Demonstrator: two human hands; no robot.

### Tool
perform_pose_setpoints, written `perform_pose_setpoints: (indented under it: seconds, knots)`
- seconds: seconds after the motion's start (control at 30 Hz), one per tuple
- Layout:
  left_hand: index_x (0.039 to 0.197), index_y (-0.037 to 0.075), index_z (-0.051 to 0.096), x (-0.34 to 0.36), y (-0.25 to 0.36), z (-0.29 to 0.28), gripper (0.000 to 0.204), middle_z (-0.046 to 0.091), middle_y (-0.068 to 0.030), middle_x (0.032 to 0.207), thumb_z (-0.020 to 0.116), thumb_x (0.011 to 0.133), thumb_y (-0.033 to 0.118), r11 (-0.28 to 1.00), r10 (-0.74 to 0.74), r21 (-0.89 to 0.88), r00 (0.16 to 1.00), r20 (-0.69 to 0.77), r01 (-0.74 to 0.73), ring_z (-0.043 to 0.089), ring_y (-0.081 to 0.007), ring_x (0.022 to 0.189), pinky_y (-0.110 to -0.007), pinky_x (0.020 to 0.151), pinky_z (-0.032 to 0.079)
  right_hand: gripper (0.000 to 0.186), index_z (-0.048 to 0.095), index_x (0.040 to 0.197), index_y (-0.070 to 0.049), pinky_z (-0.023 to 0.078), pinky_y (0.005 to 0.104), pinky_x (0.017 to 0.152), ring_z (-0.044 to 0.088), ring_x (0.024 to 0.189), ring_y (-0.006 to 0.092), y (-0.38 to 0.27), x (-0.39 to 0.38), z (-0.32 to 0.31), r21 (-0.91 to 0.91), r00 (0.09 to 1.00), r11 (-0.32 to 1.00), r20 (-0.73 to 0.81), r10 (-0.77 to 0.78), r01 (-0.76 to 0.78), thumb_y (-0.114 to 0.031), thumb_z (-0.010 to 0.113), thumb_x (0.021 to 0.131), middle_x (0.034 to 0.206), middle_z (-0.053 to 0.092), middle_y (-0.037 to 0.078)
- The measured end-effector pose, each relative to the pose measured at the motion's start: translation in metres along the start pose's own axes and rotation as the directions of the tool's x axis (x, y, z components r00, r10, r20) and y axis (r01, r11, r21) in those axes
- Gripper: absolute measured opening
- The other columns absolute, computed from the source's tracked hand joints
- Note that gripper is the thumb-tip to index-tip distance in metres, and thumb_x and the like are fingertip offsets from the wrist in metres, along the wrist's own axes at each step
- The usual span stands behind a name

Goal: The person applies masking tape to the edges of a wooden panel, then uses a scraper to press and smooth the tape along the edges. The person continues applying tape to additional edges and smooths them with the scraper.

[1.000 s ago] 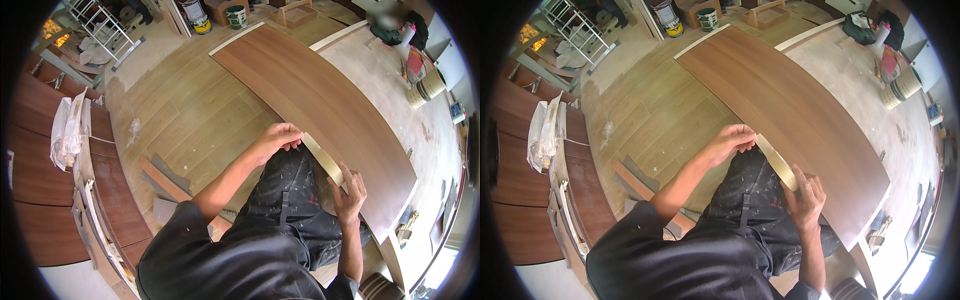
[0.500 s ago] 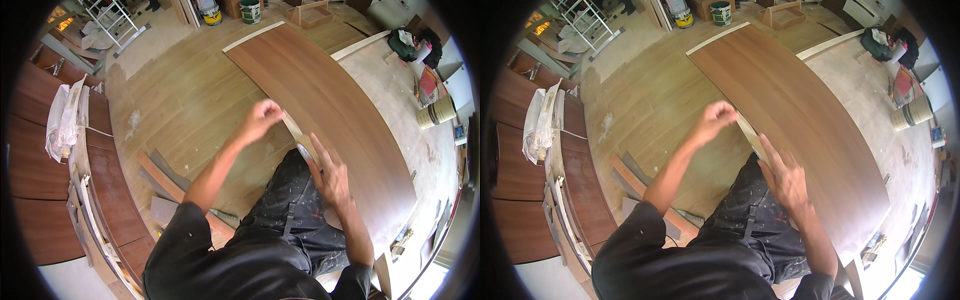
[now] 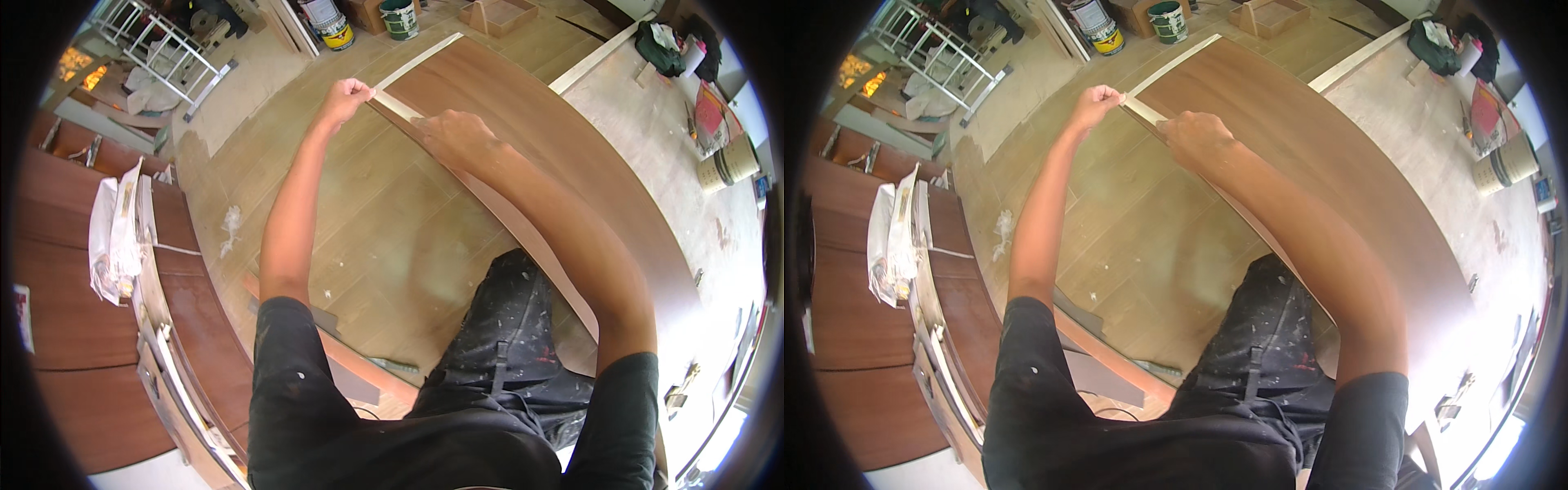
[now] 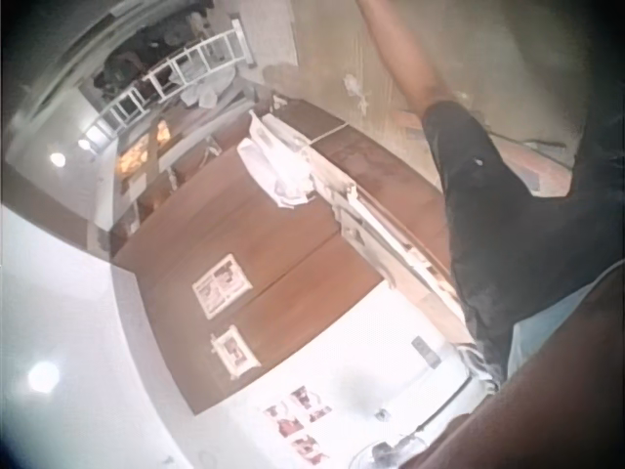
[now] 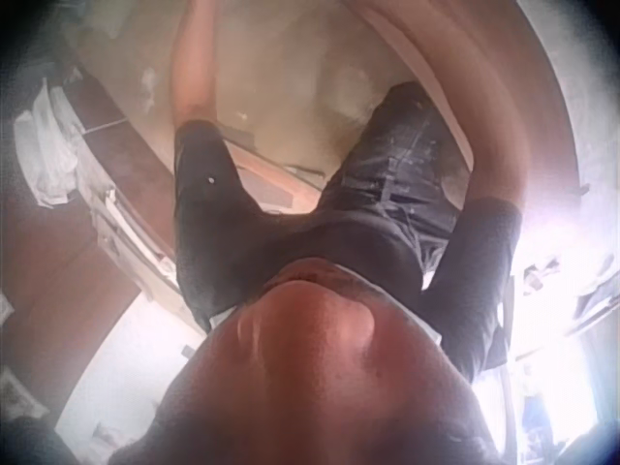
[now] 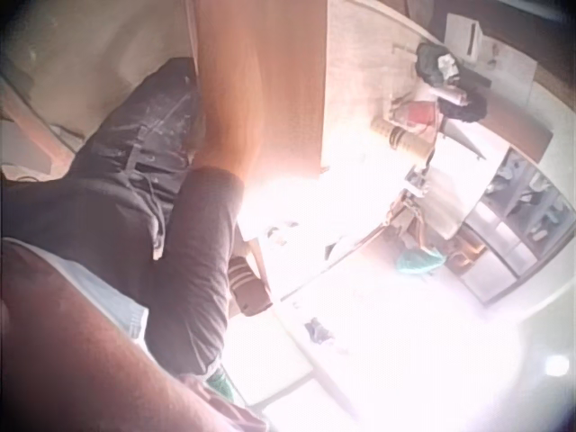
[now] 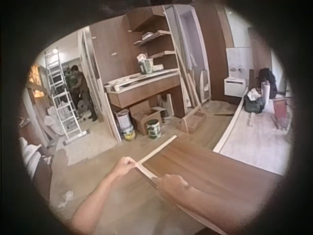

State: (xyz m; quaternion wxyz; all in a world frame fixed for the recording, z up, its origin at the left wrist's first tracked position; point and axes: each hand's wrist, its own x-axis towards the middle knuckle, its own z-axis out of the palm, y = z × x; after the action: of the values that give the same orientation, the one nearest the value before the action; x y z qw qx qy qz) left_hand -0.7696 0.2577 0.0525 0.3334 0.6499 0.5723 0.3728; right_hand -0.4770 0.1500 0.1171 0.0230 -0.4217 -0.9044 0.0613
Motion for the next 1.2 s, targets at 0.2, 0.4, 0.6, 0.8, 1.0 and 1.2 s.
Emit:
perform_pose_setpoints:
  seconds: [0.2, 0.4, 0.6, 0.8, 1.0, 1.2]
  knots:
    - [0.089, 0.003, 0.077, 0.034, -0.045, -0.004, 0.024, 0.072, -0.0069, 0.077, 0.082, 0.086, 0.026, 0.973, 0.075, 0.223, 0.996, -0.039, -0.065, 0.061, -0.0152, 0.069, -0.034, 0.065, 0.049, 0.032, 0.073, 0.12, -0.005, 0.063, 0.0452, 0.082, 0.075, 0.103, 0.0339, -0.004, 0.059, 0.008, 0.079, 0.973, 0.988, 0.201, 0.117, -0.135, -0.008, 0.062, 0.091, 0.113, 0.076, 0.017]
    - [0.088, 0.003, 0.077, 0.043, -0.068, -0.007, 0.025, 0.073, -0.0092, 0.078, 0.082, 0.084, 0.028, 0.967, 0.058, 0.25, 0.998, -0.025, -0.05, 0.065, -0.0165, 0.072, -0.034, 0.068, 0.051, 0.037, 0.072, 0.126, -0.007, 0.062, 0.0431, 0.084, 0.075, 0.105, 0.0298, -0.013, 0.087, -0.002, 0.061, 0.916, 0.977, 0.365, 0.169, -0.205, -0.012, 0.065, 0.09, 0.117, 0.076, 0.013]
    - [0.088, 0.003, 0.074, 0.032, -0.074, -0.001, 0.021, 0.076, -0.0086, 0.079, 0.08, 0.089, 0.023, 0.997, 0.001, 0.081, 1.0, -0.018, 0.001, 0.07, -0.0131, 0.068, -0.03, 0.065, 0.053, 0.037, 0.071, 0.124, -0.005, 0.06, 0.0449, 0.084, 0.075, 0.104, 0.0318, -0.021, 0.088, -0.019, 0.088, 0.858, 0.955, 0.469, 0.212, -0.284, -0.01, 0.06, 0.089, 0.112, 0.076, 0.015]
    - [0.09, 0.001, 0.072, 0.032, -0.072, -0.005, 0.017, 0.076, -0.0089, 0.08, 0.078, 0.091, 0.017, 0.999, -0.003, 0.032, 1.0, -0.004, 0.003, 0.072, -0.0128, 0.07, -0.027, 0.066, 0.056, 0.038, 0.072, 0.123, -0.004, 0.059, 0.0473, 0.085, 0.075, 0.104, 0.0348, -0.02, 0.098, -0.013, 0.075, 0.874, 0.963, 0.444, 0.2, -0.259, -0.007, 0.058, 0.088, 0.114, 0.075, 0.018]
    - [0.091, 0.0, 0.072, 0.031, -0.061, 0.001, 0.015, 0.075, -0.009, 0.083, 0.078, 0.091, 0.014, 0.999, -0.046, 0.023, 0.999, 0.006, 0.046, 0.073, -0.0136, 0.072, -0.027, 0.065, 0.057, 0.042, 0.071, 0.126, -0.007, 0.059, 0.0445, 0.085, 0.075, 0.105, 0.0317, -0.017, 0.103, -0.007, 0.055, 0.854, 0.956, 0.465, 0.232, -0.289, -0.009, 0.064, 0.085, 0.115, 0.076, 0.014]
    - [0.09, 0.0, 0.072, 0.031, -0.067, -0.001, 0.016, 0.074, -0.0084, 0.081, 0.078, 0.091, 0.015, 0.999, -0.042, -0.013, 0.999, 0.003, 0.042, 0.072, -0.0127, 0.07, -0.027, 0.065, 0.057, 0.047, 0.068, 0.131, -0.008, 0.059, 0.0437, 0.085, 0.075, 0.105, 0.0301, -0.022, 0.104, -0.007, 0.029, 0.844, 0.958, 0.481, 0.238, -0.286, -0.01, 0.066, 0.084, 0.115, 0.077, 0.012]
